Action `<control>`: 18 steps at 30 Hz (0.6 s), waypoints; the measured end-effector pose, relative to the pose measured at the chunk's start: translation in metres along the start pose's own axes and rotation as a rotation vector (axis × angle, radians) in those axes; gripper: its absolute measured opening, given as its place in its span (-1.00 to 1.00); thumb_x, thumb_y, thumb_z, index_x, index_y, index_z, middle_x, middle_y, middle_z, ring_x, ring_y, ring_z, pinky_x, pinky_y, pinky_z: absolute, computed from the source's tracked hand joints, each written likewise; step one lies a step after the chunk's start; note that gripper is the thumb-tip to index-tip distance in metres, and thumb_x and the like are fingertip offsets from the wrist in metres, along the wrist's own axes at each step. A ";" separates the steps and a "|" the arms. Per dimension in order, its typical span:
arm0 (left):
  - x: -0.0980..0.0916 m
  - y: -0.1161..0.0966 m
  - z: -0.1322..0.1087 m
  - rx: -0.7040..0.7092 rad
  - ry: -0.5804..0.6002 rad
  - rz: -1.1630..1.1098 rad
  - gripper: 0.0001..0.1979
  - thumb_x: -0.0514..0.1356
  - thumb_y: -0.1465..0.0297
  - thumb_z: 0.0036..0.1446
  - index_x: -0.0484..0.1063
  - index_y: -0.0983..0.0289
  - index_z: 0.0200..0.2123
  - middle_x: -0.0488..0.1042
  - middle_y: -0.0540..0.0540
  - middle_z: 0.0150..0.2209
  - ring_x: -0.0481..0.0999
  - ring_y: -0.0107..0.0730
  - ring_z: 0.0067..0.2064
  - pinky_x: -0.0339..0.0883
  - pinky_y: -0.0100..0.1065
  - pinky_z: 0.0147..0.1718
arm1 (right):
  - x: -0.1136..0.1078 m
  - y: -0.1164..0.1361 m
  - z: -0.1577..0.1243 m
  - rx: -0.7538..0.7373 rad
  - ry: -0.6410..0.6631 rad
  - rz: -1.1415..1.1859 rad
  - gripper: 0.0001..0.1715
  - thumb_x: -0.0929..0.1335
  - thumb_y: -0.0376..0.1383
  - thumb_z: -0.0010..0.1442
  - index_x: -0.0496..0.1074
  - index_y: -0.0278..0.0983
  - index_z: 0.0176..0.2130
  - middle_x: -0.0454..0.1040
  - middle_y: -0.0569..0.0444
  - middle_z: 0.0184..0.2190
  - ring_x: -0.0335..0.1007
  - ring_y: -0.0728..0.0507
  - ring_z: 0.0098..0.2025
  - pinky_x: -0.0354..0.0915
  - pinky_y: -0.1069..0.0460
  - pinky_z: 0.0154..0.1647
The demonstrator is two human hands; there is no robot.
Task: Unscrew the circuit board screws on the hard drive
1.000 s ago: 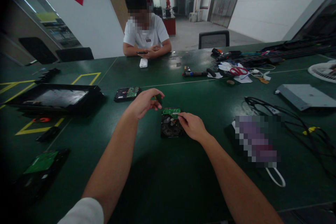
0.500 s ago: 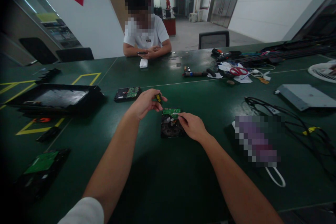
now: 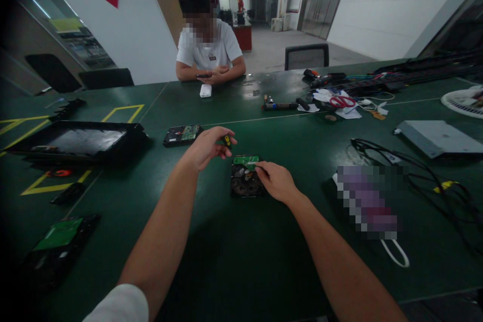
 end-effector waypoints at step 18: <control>0.004 0.004 0.002 -0.027 0.058 -0.017 -0.70 0.17 0.18 0.19 0.41 0.26 -0.13 0.59 0.19 -0.19 0.50 -0.43 -0.54 0.28 -0.40 -0.60 | 0.001 0.000 0.000 0.002 -0.001 0.003 -0.57 0.18 -0.11 0.47 0.47 -0.14 0.13 0.57 0.00 0.00 0.51 -0.20 -0.03 0.36 -0.09 -0.01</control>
Point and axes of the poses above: each hand's wrist, its own z-axis towards the middle knuckle, its own x-axis out of the palm, y = z × x, the point moved 7 cm from there along z, towards the middle knuckle
